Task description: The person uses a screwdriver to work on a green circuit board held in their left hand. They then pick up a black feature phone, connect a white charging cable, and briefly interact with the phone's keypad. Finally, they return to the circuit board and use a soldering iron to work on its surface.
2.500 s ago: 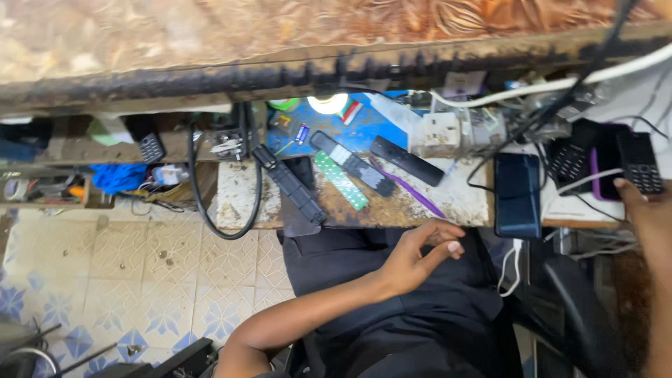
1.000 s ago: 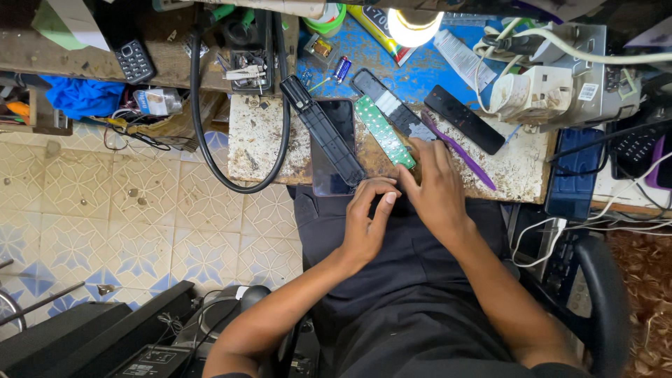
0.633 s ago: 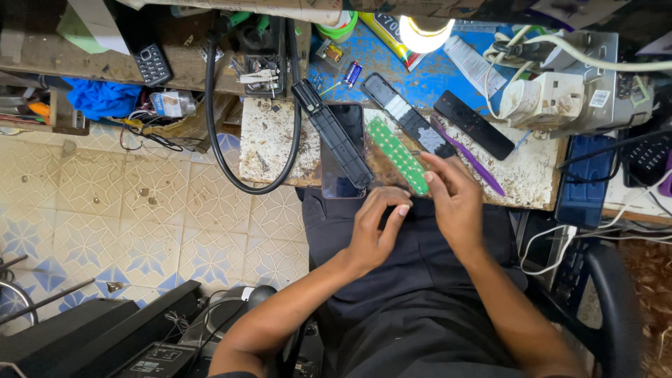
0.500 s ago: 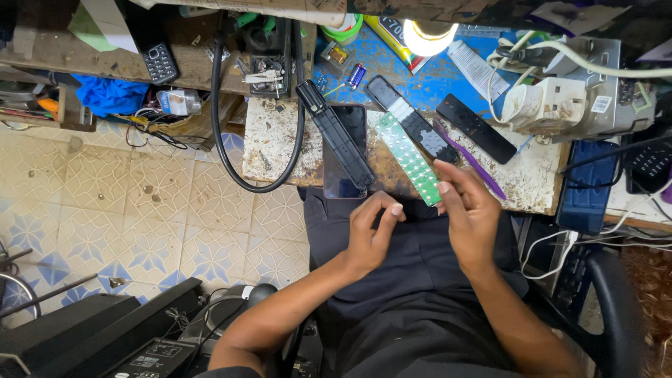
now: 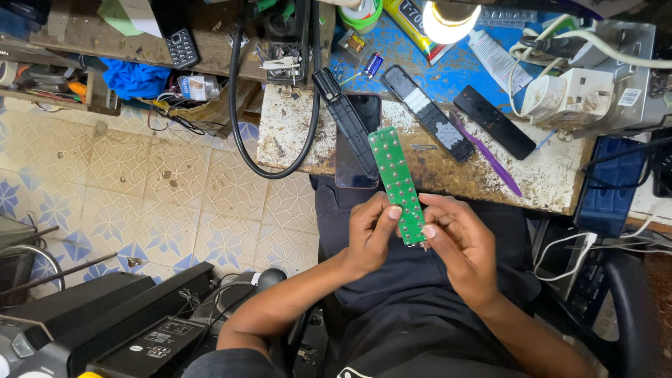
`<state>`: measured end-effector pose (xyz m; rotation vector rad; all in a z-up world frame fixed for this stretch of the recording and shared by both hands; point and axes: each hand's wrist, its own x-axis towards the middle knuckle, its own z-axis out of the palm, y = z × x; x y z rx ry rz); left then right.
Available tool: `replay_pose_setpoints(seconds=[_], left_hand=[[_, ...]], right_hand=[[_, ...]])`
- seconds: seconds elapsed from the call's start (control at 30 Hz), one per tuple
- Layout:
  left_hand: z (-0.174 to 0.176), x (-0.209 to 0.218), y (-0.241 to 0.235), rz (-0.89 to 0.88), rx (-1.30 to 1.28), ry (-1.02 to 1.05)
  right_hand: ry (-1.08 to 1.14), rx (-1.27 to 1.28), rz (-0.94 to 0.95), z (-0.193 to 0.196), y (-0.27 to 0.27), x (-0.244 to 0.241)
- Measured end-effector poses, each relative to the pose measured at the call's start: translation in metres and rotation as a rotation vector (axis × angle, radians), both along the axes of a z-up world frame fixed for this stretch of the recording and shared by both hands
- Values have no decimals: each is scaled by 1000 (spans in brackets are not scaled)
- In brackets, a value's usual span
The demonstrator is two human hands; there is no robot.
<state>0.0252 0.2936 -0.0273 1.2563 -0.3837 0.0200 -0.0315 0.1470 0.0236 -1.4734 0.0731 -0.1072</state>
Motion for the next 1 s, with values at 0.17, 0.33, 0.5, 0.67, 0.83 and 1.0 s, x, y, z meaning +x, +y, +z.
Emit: replay_pose_setpoints(seconds=[0.17, 0.33, 0.5, 0.67, 0.83, 1.0], left_hand=[[-10, -6, -1, 16, -50, -46], [-24, -12, -2, 18, -83, -60], [-24, -12, -2, 19, -111, -83], [-10, -11, -2, 26, -88, -100], [-6, -13, -2, 21, -11, -166], [21, -3, -6, 77, -69, -193]], right_hand=[[-50, -18, 25, 9, 2, 0], [-70, -31, 35, 9, 2, -2], [-106, -46, 34, 11, 4, -2], [-102, -60, 2, 10, 4, -2], [-82, -27, -55, 3, 5, -1], [-391, -346, -116, 11, 5, 10]])
